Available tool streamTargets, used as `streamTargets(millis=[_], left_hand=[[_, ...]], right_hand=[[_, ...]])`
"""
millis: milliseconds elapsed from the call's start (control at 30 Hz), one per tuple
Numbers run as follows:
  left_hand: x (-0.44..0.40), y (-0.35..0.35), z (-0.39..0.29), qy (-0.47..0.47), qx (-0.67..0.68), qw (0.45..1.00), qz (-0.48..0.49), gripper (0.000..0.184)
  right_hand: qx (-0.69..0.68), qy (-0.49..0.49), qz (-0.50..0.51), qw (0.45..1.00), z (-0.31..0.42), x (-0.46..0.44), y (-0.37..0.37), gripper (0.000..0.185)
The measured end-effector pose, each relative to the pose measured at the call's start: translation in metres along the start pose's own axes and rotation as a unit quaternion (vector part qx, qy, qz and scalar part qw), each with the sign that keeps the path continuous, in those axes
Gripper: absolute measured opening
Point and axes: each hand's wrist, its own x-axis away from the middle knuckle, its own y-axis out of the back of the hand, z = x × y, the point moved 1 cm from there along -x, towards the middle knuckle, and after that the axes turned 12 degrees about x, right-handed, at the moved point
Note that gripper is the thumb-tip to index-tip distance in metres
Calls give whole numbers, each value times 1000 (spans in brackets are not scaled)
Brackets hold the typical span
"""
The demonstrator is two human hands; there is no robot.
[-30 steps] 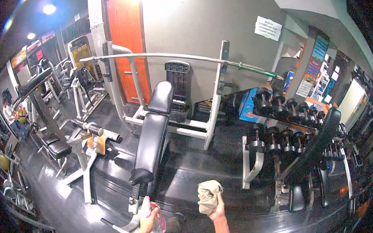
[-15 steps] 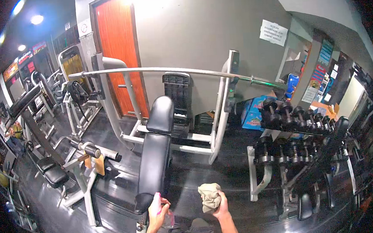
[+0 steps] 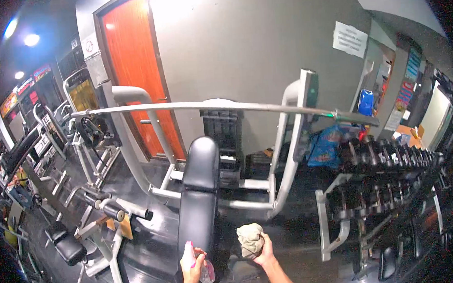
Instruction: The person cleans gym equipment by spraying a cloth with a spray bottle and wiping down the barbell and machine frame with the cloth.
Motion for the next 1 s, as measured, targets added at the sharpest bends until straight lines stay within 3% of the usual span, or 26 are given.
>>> streamTargets(millis=[133, 200, 300, 400, 800, 933, 1000], left_hand=[[-86, 1, 0, 24, 71, 996, -51, 53], [-127, 6, -2, 3, 51, 998, -27, 52], [-186, 3, -23, -62, -92, 993, 38, 52], [-233, -5, -37, -94, -83, 991, 45, 53], [-405, -24, -50, -123, 44, 983, 131, 49], [-437, -26, -56, -152, 41, 984, 85, 43], [-448, -29, -61, -193, -140, 966, 99, 47]], right_hand=[[-29, -4, 74, 997, 38, -80, -41, 66], [12, 8, 122, 992, 56, -121, -55, 65], [25, 11, 142, 990, 79, -165, -75, 61], [50, 34, 92, 994, 99, -185, -105, 60], [107, 121, 89, 983, 159, -237, -199, 66], [114, 133, 102, 979, 172, -257, -213, 66], [128, 142, 95, 977, 175, -260, -217, 63]])
